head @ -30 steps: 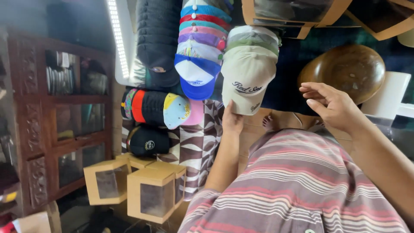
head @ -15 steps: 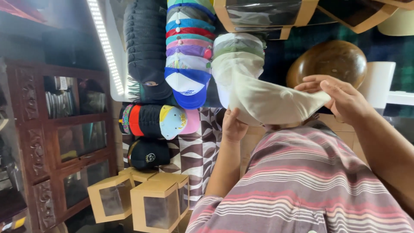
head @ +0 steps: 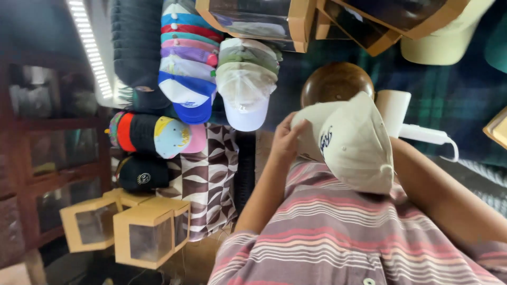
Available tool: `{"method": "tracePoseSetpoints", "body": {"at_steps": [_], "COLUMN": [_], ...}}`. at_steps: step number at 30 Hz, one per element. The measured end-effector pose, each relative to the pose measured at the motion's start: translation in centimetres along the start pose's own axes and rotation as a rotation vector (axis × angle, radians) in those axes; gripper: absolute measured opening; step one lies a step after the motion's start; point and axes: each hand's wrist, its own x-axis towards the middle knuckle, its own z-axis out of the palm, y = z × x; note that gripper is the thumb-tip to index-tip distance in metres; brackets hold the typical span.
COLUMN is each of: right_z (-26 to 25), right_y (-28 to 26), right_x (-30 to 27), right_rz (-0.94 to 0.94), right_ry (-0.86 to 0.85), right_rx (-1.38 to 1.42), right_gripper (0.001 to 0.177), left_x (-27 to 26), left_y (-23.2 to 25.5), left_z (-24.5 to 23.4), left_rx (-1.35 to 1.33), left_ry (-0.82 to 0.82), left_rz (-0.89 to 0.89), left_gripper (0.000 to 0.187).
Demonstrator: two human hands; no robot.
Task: Cleaning a baseball cap with a lint roller and brush, then using a steamer to restore its shape.
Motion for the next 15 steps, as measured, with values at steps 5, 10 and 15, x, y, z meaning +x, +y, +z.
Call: {"method": "tracePoseSetpoints", "body": {"at_steps": [5, 10, 15], "right_z": [-1.2, -3.2, -9.9], "right_y": [-0.3, 2.7, 6.4], "right_x": [-0.2, 3.3, 9.3], "right_rz": [-0.146, -0.248, -0.298], "right_ry": [0.025, 0.005, 0.345], "right_rx": [-0.074, -0.136, -0.180], "right_gripper": [0.028, 0.017, 0.014], "left_x": [0.2, -1.1, -2.8], "left_y": [-2.5, -0.9, 0.1], "left_z": [4.7, 8.9, 7.3], "left_rx": [-0.019, -0.136, 0.014], "left_ry": [0.119, 0.087, 0.427], "left_rz": [0.040, 0.172, 0.196], "left_gripper": [0.030, 0.078, 0.066]}}
